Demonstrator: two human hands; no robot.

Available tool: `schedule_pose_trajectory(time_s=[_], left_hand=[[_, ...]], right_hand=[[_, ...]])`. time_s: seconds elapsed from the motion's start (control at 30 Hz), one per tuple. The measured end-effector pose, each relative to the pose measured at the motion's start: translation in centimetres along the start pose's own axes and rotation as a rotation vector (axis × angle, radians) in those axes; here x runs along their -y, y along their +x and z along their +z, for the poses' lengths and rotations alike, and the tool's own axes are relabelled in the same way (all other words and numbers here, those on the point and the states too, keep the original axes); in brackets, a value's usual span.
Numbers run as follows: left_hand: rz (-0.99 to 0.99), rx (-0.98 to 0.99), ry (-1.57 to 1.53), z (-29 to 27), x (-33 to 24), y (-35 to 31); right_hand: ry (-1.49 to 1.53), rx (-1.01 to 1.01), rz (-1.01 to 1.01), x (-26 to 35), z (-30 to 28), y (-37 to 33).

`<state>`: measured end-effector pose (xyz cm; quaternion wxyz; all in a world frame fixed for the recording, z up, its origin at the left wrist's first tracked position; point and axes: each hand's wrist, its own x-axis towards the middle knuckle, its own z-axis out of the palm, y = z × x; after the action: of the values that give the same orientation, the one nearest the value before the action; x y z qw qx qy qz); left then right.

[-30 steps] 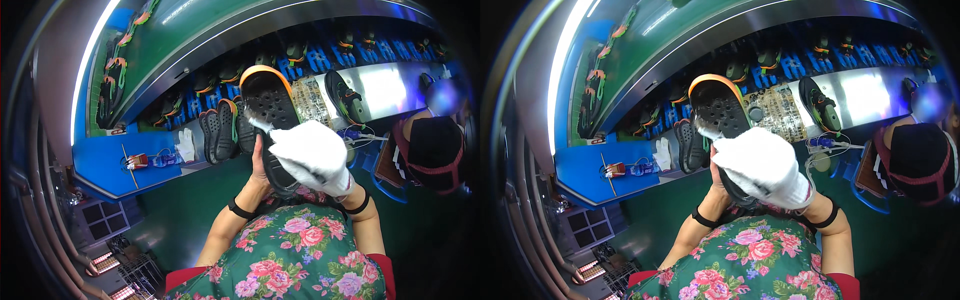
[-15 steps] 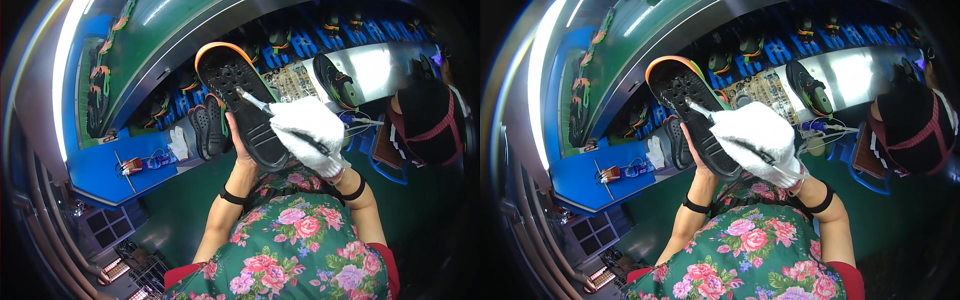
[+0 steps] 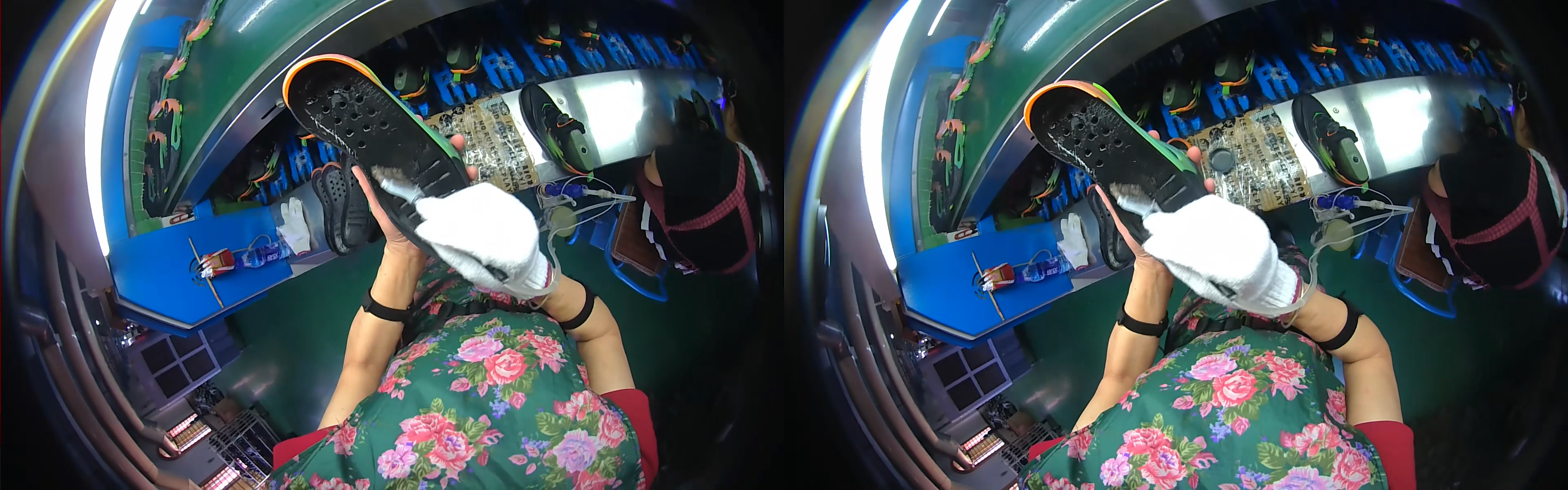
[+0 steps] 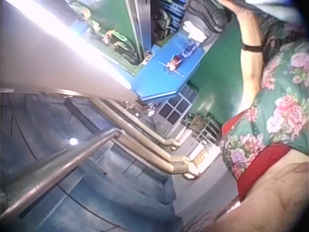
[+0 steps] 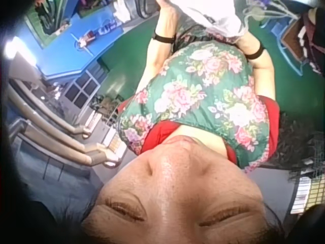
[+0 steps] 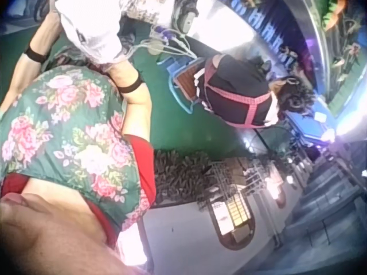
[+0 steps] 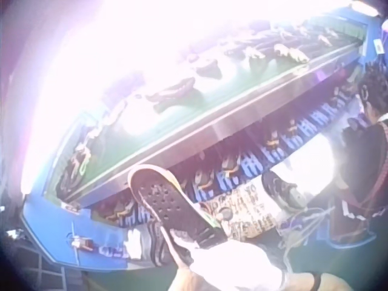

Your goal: The person takes a shoe sole from a conveyor belt, applies liquid to its surface with a brush, and places it back onto the belt. This process is repeated for another shoe sole.

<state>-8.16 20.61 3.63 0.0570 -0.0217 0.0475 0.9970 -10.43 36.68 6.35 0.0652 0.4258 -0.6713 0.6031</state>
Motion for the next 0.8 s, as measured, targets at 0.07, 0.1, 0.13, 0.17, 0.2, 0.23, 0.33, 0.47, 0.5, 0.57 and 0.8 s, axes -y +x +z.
schedule_pose_trajectory(time_s=[0.07, 0.1, 0.13, 0.17, 0.2, 0.23, 0.33, 0.47, 0.5, 0.57, 0.8], left_hand=[[0.006, 0.012, 0.009, -0.2, -0.1, 0.0], [0.018, 0.030, 0.020, -0.3, -0.2, -0.1], [0.032, -0.012, 0.063, -0.6, -0.5, -0.4], [0.029, -0.016, 0.060, -0.4, -0.3, -0.4], [0.043, -0.033, 0.012, 0.0, 0.0, -0.3], [0.056, -0.049, -0.035, 0.3, 0.2, -0.3], [0.036, -0.014, -0.050, -0.2, 0.3, -0.2], [0.033, 0.061, 0.035, -1.7, -0.2, -0.4], [0.041, 0.060, 0.043, -1.4, 0.0, -0.3], [0.074, -0.010, 0.041, -0.8, 0.7, -0.6], [0.065, 0.055, 0.072, -1.4, 0.0, -1.0]], right_hand=[[0.069, 0.003, 0.018, 0.5, -0.1, -0.1], [0.143, 0.005, 0.063, 0.7, -0.3, 0.3], [0.161, -0.015, 0.079, 0.4, -0.2, 0.0], [0.174, -0.034, 0.096, -0.1, -0.5, -0.2], [0.072, -0.033, 0.085, -0.4, -0.3, -0.7], [0.071, -0.034, 0.090, -0.4, -0.1, -0.9], [-0.016, 0.000, -0.079, 0.2, 0.1, -1.1], [0.179, -0.018, 0.024, 0.8, -0.5, -1.1], [0.217, -0.052, 0.085, 0.4, -0.8, -1.3], [0.048, -0.097, 0.031, -0.3, -1.0, -1.7], [0.292, 0.030, 0.025, 1.0, -0.8, -2.7]])
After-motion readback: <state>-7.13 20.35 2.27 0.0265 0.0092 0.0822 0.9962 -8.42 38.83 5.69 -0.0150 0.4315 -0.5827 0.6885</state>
